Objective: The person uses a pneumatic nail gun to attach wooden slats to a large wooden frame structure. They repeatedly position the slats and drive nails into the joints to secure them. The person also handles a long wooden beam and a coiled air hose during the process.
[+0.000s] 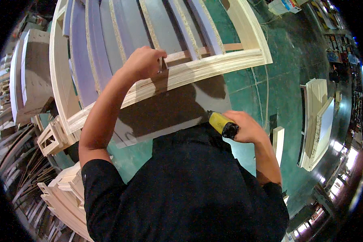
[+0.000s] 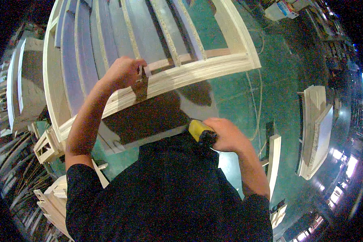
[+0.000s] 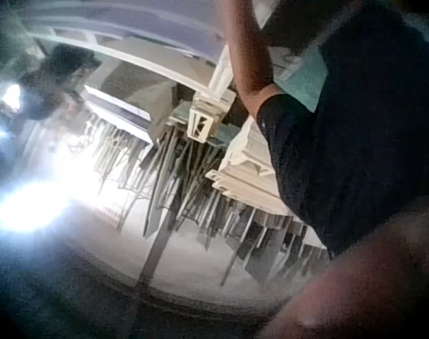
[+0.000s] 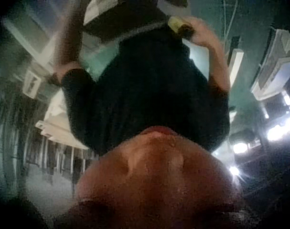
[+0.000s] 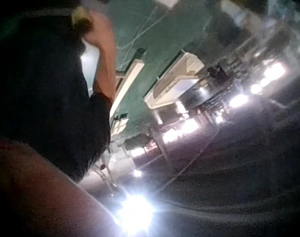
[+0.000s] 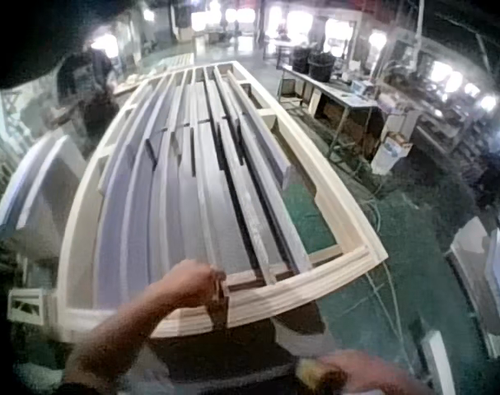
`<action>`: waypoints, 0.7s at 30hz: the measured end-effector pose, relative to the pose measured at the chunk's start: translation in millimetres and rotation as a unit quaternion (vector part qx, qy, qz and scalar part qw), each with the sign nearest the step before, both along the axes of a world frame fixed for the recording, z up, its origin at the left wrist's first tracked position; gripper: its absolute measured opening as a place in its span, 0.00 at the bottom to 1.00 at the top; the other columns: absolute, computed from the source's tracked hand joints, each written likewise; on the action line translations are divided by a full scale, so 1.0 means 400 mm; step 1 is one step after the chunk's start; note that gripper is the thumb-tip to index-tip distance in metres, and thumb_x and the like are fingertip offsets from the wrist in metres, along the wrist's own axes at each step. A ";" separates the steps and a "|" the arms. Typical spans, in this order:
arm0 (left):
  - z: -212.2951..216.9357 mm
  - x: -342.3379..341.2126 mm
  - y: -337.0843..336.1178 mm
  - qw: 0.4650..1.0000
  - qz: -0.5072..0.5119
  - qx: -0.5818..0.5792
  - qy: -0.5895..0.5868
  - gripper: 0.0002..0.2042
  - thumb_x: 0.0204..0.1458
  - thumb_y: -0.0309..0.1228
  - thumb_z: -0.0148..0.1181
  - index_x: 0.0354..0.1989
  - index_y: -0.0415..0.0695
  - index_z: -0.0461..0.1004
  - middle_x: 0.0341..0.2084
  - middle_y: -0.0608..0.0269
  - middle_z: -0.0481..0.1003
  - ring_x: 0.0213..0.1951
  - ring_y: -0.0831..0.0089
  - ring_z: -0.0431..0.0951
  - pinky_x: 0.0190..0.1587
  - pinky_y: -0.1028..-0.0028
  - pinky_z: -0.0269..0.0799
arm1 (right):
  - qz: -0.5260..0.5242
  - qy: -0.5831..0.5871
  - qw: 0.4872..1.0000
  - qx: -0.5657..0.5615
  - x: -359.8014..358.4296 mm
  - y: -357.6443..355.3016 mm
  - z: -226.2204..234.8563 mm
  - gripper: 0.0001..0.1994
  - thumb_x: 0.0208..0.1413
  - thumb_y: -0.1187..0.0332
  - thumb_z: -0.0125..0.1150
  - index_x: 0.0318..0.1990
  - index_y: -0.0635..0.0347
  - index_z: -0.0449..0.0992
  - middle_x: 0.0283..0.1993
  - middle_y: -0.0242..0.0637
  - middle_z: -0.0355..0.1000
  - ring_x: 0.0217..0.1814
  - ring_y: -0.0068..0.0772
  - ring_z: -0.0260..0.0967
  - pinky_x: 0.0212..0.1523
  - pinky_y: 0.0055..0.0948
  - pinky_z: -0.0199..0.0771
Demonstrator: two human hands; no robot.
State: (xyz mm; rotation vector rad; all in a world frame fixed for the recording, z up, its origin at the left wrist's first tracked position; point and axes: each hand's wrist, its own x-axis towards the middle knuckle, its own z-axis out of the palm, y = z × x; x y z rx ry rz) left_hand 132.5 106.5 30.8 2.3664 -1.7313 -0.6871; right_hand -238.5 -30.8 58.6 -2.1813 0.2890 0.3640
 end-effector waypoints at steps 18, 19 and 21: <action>0.036 -0.269 -0.307 0.974 0.166 0.082 -0.134 0.17 0.58 0.47 0.54 0.37 0.46 0.81 0.29 0.51 0.81 0.39 0.49 0.80 0.44 0.53 0.74 | 0.034 -0.030 0.998 0.032 -0.403 -0.615 -0.067 0.17 0.40 0.67 0.69 0.39 0.59 0.75 0.35 0.49 0.73 0.42 0.59 0.71 0.40 0.44 0.72; 0.027 -0.255 -0.294 0.973 0.203 0.076 -0.083 0.17 0.57 0.47 0.55 0.38 0.46 0.81 0.31 0.50 0.81 0.39 0.47 0.80 0.44 0.53 0.75 | 0.040 -0.021 0.999 0.026 -0.427 -0.660 -0.083 0.16 0.40 0.67 0.69 0.39 0.59 0.75 0.35 0.49 0.73 0.42 0.58 0.72 0.40 0.44 0.72; 0.054 -0.282 -0.324 0.960 0.250 0.105 -0.067 0.17 0.56 0.46 0.57 0.40 0.45 0.80 0.34 0.48 0.81 0.41 0.45 0.79 0.44 0.52 0.75 | 0.046 0.006 0.999 0.012 -0.457 -0.740 -0.084 0.16 0.41 0.66 0.68 0.39 0.59 0.75 0.36 0.49 0.74 0.42 0.58 0.72 0.40 0.44 0.72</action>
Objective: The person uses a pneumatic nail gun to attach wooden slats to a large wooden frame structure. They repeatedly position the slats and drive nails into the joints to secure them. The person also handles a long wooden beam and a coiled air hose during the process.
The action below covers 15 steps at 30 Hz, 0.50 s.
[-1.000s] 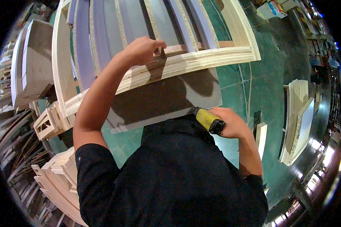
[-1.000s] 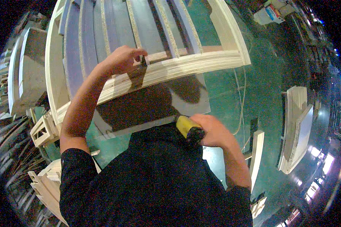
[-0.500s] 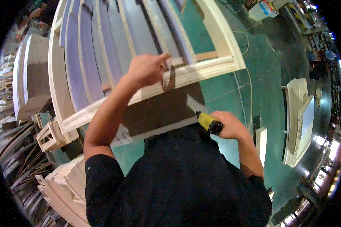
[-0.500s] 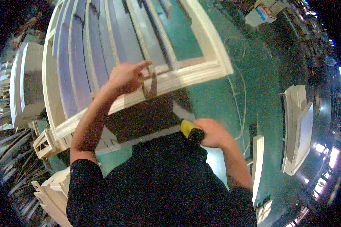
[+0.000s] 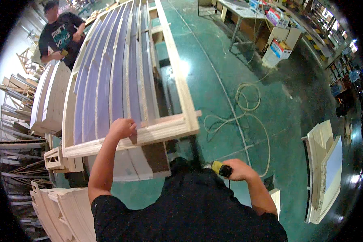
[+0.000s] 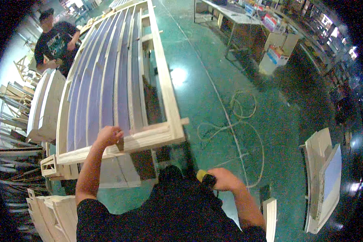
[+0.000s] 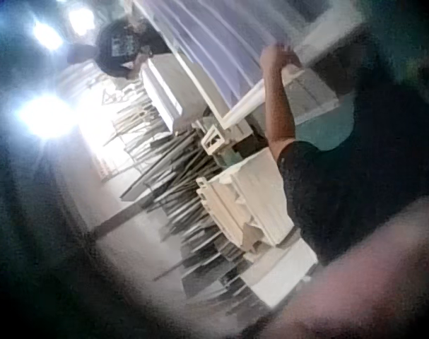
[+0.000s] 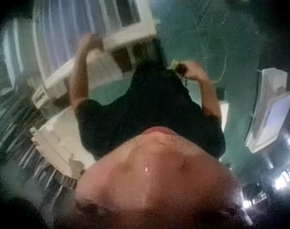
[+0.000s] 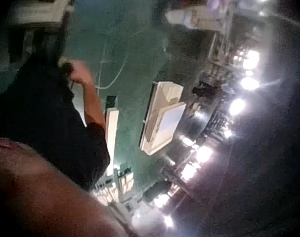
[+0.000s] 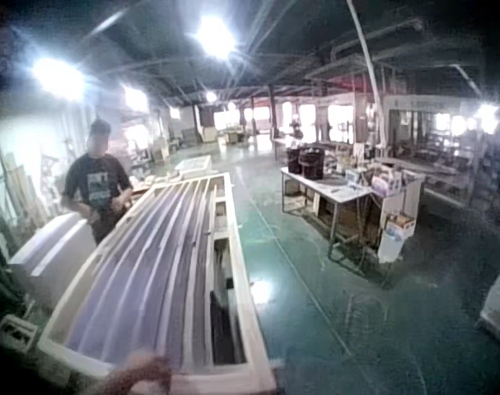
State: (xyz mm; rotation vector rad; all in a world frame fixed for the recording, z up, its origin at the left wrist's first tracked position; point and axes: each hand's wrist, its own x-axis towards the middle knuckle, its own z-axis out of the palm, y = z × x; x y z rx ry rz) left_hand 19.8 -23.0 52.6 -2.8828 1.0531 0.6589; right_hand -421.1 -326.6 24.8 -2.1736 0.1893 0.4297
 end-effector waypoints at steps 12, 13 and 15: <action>-0.122 -0.102 -0.224 0.970 0.239 -0.021 -0.023 0.31 0.45 0.38 0.69 0.56 0.40 0.61 0.42 0.39 0.78 0.46 0.39 0.77 0.50 0.51 0.74 | 0.058 0.081 0.995 -0.013 0.148 -0.449 -0.043 0.18 0.43 0.66 0.68 0.44 0.57 0.75 0.39 0.47 0.76 0.44 0.55 0.74 0.43 0.46 0.71; -0.098 -0.105 -0.238 0.967 0.254 -0.004 -0.029 0.29 0.44 0.37 0.69 0.53 0.40 0.63 0.42 0.39 0.78 0.46 0.40 0.77 0.49 0.52 0.74 | 0.054 0.100 0.993 -0.023 0.162 -0.488 -0.049 0.19 0.44 0.66 0.68 0.45 0.57 0.75 0.39 0.47 0.76 0.44 0.55 0.74 0.43 0.46 0.71; -0.086 -0.106 -0.254 0.967 0.253 -0.034 -0.017 0.24 0.44 0.36 0.69 0.46 0.39 0.68 0.40 0.39 0.78 0.45 0.41 0.78 0.49 0.51 0.75 | 0.030 0.127 0.991 -0.038 0.168 -0.582 -0.100 0.20 0.44 0.64 0.69 0.46 0.57 0.76 0.40 0.48 0.77 0.43 0.53 0.74 0.43 0.45 0.72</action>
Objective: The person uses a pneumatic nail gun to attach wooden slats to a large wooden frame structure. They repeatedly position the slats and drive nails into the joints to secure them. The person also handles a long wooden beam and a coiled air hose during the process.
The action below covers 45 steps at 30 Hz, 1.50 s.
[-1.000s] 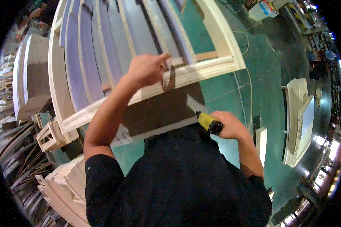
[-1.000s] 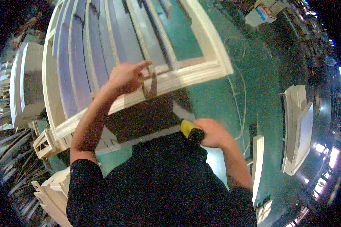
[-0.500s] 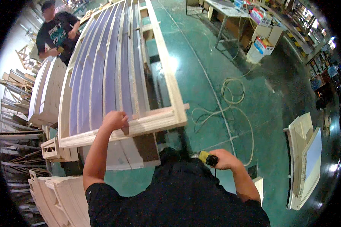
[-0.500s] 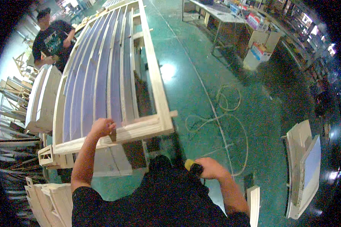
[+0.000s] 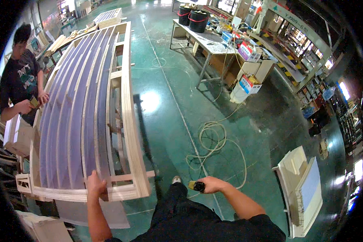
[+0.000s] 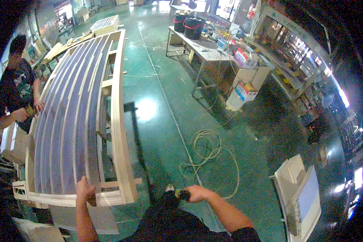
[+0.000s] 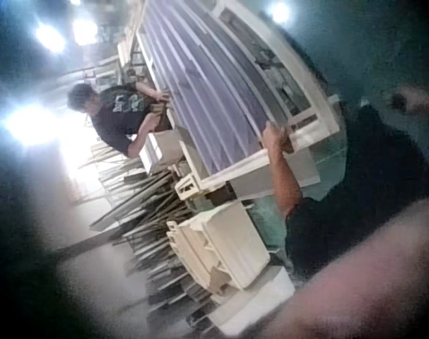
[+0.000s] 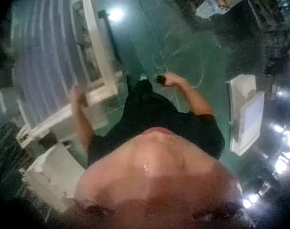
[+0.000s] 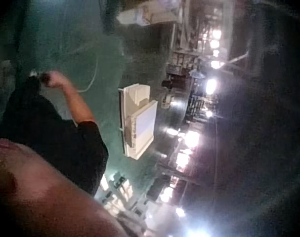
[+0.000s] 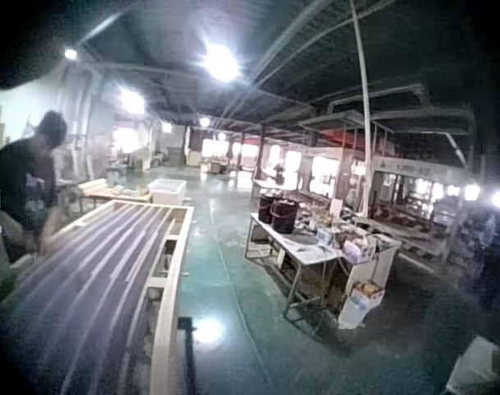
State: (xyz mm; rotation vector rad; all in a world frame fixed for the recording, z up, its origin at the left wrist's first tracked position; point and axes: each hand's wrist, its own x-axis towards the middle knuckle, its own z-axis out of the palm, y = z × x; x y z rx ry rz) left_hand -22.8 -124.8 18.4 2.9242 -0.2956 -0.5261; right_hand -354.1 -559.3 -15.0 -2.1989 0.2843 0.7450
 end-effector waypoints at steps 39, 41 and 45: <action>0.131 1.226 -1.022 0.961 0.035 -0.136 -0.239 0.26 0.51 0.35 0.67 0.57 0.39 0.69 0.58 0.44 0.69 0.61 0.46 0.67 0.64 0.56 0.62 | -0.277 0.129 0.952 0.017 1.461 -1.304 -0.579 0.11 0.45 0.70 0.68 0.30 0.67 0.73 0.22 0.43 0.71 0.21 0.37 0.72 0.23 0.43 0.71; 0.096 1.390 -1.047 0.959 0.037 -0.136 -0.248 0.26 0.51 0.35 0.66 0.58 0.39 0.68 0.58 0.44 0.69 0.61 0.46 0.67 0.65 0.56 0.61 | -0.279 0.207 0.937 0.039 1.506 -1.438 -0.753 0.11 0.45 0.70 0.68 0.30 0.68 0.74 0.22 0.44 0.71 0.21 0.39 0.71 0.22 0.44 0.70; 0.112 1.691 -1.086 0.955 0.067 -0.147 -0.247 0.24 0.53 0.35 0.64 0.57 0.38 0.68 0.54 0.44 0.70 0.57 0.44 0.69 0.61 0.55 0.64 | -0.197 0.215 0.956 -0.044 1.717 -1.541 -0.705 0.08 0.51 0.71 0.63 0.32 0.69 0.75 0.25 0.46 0.74 0.22 0.40 0.73 0.24 0.41 0.72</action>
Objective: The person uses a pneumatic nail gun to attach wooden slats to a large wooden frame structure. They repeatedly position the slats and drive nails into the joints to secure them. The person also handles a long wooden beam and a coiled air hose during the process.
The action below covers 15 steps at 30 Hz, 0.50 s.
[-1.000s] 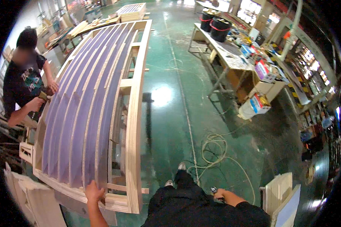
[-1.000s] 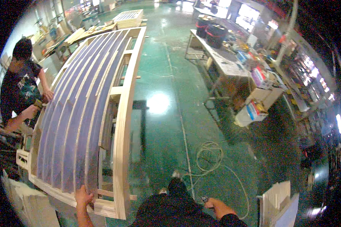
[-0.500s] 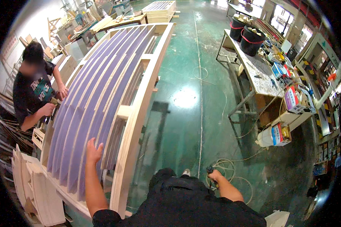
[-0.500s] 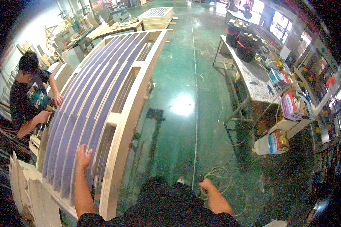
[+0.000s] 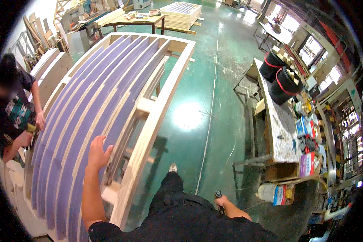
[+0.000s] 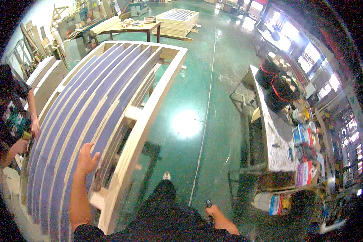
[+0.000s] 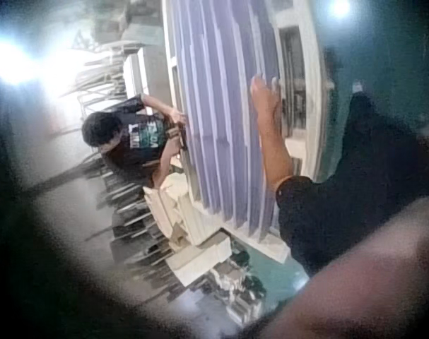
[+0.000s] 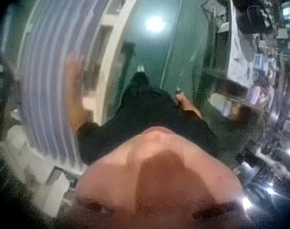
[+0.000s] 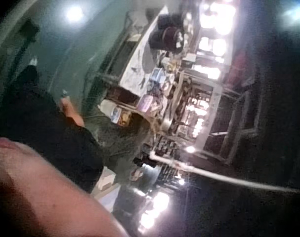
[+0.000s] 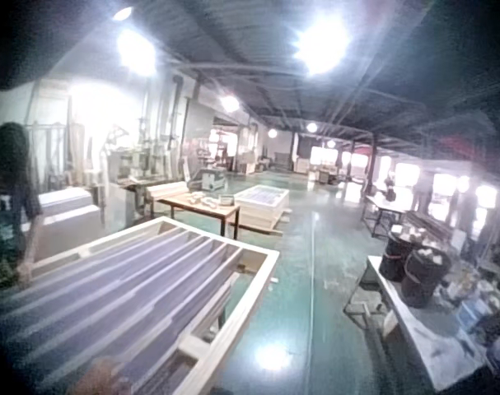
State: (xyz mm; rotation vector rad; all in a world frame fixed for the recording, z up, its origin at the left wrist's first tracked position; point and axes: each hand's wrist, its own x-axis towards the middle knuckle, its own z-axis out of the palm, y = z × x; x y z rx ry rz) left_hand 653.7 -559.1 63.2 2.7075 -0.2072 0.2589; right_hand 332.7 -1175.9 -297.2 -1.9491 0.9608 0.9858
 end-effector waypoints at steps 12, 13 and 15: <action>-0.052 0.829 -0.297 0.996 0.024 -0.004 0.083 0.26 0.53 0.37 0.63 0.58 0.38 0.68 0.56 0.44 0.69 0.57 0.44 0.70 0.61 0.55 0.65 | -0.116 -0.107 0.987 0.003 1.170 -0.299 0.191 0.15 0.53 0.70 0.64 0.43 0.71 0.70 0.27 0.49 0.72 0.21 0.45 0.71 0.23 0.45 0.70; -0.055 0.880 -0.321 0.994 0.045 0.001 0.100 0.27 0.53 0.38 0.64 0.58 0.38 0.67 0.57 0.44 0.69 0.57 0.44 0.70 0.60 0.55 0.66 | -0.102 -0.058 0.993 -0.016 1.344 -0.211 0.352 0.19 0.54 0.70 0.63 0.48 0.71 0.66 0.29 0.47 0.72 0.22 0.44 0.71 0.24 0.44 0.71; -0.067 1.021 -0.393 0.990 0.064 -0.006 0.125 0.28 0.52 0.39 0.65 0.59 0.39 0.67 0.57 0.45 0.69 0.57 0.44 0.70 0.60 0.55 0.67 | -0.143 -0.100 0.985 0.013 1.530 -0.287 0.267 0.05 0.46 0.75 0.62 0.30 0.67 0.75 0.23 0.43 0.72 0.16 0.38 0.68 0.19 0.42 0.69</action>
